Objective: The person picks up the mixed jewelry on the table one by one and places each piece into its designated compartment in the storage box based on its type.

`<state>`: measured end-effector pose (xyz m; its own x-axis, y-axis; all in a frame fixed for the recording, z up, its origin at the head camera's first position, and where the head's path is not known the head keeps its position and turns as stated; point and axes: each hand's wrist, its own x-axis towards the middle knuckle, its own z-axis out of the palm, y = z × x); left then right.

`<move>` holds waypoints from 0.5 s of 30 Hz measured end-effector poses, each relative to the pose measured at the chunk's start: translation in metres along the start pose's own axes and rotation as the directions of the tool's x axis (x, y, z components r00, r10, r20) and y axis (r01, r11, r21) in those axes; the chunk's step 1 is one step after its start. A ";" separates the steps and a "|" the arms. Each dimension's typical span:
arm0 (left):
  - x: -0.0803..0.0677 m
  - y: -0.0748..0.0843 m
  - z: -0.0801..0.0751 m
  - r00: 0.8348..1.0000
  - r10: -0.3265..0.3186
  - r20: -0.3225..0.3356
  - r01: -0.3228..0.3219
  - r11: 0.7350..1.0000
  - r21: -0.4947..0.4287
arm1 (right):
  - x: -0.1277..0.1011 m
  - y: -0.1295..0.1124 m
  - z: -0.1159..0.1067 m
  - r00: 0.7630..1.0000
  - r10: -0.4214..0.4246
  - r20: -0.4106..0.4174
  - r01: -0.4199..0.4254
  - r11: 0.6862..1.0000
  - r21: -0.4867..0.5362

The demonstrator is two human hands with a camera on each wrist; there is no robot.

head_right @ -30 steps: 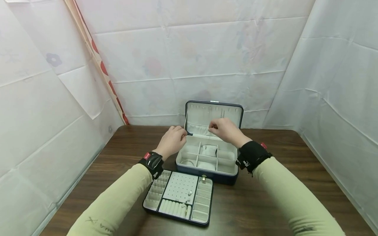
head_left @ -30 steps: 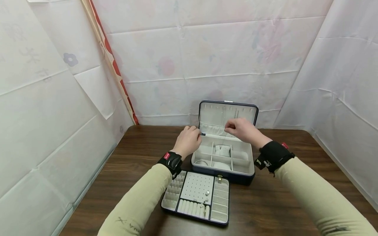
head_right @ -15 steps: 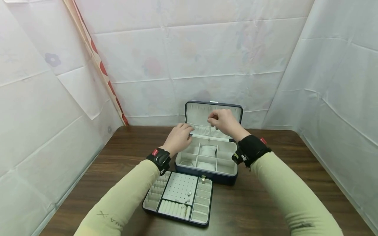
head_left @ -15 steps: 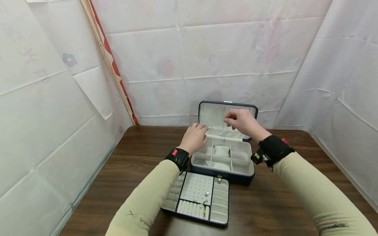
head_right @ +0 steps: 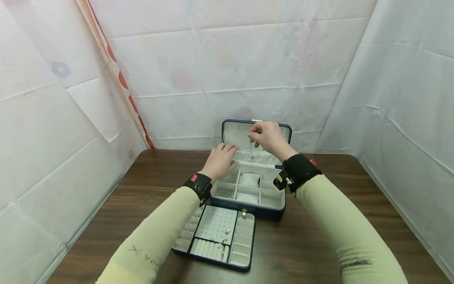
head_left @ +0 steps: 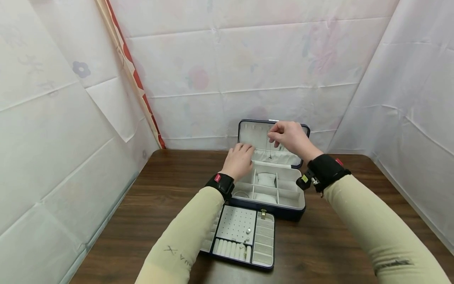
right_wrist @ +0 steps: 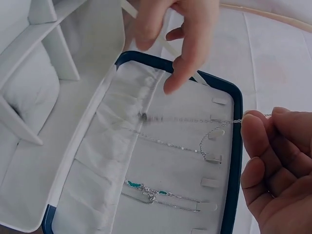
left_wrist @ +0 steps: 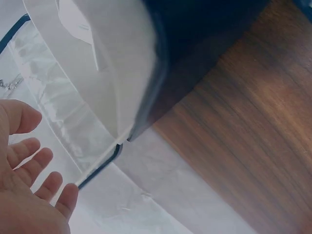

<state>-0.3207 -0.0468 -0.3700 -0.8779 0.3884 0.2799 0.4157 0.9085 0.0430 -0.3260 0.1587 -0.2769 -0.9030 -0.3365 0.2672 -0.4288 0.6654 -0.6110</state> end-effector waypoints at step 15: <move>0.009 0.010 0.007 0.992 -0.082 0.098 0.081 0.997 0.018 | 0.006 0.002 -0.002 0.997 0.067 -0.032 -0.062 0.988 0.138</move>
<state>-0.3266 -0.0329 -0.3740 -0.9281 0.3259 0.1799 0.3392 0.9395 0.0477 -0.3328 0.1590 -0.2751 -0.9302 -0.2695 0.2494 -0.3639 0.5867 -0.7234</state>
